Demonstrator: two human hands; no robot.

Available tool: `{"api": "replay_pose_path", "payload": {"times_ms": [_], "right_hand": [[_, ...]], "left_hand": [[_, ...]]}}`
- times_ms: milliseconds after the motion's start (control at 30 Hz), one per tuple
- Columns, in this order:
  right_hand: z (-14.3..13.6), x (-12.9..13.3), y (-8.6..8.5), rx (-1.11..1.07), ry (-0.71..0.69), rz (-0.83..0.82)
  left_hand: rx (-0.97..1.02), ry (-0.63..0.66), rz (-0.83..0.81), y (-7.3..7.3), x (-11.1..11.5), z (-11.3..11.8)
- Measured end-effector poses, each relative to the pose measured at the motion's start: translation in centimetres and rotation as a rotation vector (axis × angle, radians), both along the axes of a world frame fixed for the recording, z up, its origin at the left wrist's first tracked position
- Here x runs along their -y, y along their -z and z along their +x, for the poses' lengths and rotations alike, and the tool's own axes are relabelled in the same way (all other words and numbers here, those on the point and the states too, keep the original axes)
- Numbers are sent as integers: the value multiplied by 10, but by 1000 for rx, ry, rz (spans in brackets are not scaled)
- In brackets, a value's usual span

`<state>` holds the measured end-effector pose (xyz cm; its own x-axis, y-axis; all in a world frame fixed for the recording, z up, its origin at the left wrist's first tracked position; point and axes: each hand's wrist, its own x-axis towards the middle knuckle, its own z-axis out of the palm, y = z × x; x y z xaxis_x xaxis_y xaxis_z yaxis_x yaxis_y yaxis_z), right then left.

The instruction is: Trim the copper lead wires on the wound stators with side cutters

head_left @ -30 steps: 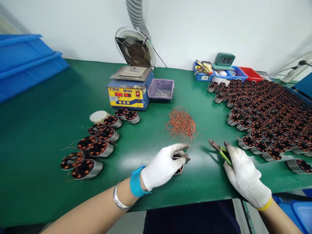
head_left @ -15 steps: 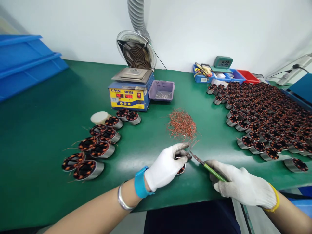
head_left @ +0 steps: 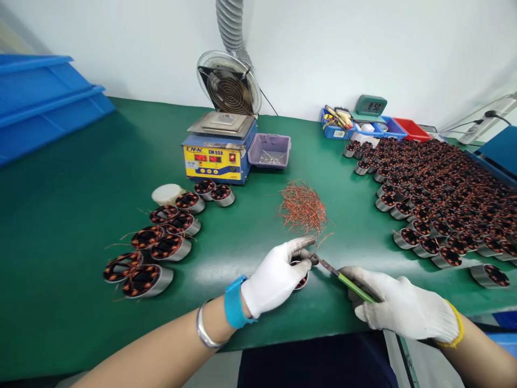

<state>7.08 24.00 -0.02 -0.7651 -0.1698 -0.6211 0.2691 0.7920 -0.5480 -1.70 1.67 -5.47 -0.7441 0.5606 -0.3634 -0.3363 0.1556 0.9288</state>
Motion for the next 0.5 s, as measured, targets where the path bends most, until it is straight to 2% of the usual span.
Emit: {"api": "replay_pose_path", "payload": {"times_ms": [300,500], "right_hand": [[-6,1,-10,99,4,55],[-8,5,-5,75,25,55]], "left_hand": [[-4,-21,9,4,-1,0],[3,-9,7,1,-1,-1]]}}
